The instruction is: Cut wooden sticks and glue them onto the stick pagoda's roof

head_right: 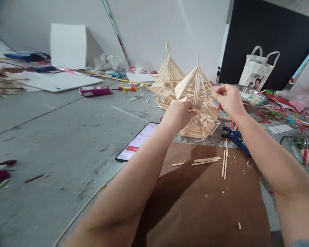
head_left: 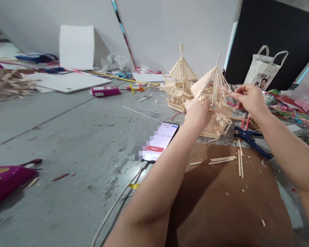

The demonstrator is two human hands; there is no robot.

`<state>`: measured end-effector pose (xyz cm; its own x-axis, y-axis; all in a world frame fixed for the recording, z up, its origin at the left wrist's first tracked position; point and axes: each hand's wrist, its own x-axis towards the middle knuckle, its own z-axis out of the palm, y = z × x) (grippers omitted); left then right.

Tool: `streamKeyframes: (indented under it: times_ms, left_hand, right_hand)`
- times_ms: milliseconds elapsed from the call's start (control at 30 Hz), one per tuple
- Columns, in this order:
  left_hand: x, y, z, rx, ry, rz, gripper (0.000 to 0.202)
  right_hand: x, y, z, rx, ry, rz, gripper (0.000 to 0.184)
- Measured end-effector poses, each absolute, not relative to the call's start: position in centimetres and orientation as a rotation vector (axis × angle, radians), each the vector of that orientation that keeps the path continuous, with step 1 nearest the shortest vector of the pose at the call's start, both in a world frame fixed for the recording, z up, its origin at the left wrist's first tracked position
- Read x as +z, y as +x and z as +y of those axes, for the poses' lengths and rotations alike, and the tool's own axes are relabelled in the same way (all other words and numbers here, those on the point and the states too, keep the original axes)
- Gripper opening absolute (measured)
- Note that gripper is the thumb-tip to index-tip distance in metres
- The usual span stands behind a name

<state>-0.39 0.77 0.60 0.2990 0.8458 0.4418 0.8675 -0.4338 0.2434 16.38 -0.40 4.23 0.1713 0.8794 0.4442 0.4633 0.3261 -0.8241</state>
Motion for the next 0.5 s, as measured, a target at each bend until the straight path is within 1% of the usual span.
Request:
streamKeyframes:
  times_ms: [100, 233, 333, 500]
  left_hand:
    - [1.1, -0.6, 0.3, -0.761, -2.500, -1.692, 0.012]
    - [1.2, -0.6, 0.0, -0.882, -2.454, -1.716, 0.017]
    - [1.2, -0.6, 0.0, -0.926, -2.437, -1.713, 0.019]
    - [1.5, -0.6, -0.4, -0.890, -2.400, -1.714, 0.018]
  right_hand:
    - [2.6, 18.0, -2.0, 0.474, -1.305, -1.489, 0.014]
    - [0.7, 19.3, -3.3, 0.511, -1.344, -1.524, 0.016]
    - [0.1, 19.6, -3.8, 0.495, -1.359, -1.529, 0.017]
    - [-0.1, 19.6, -5.6, 0.490, -1.412, -1.616, 0.015]
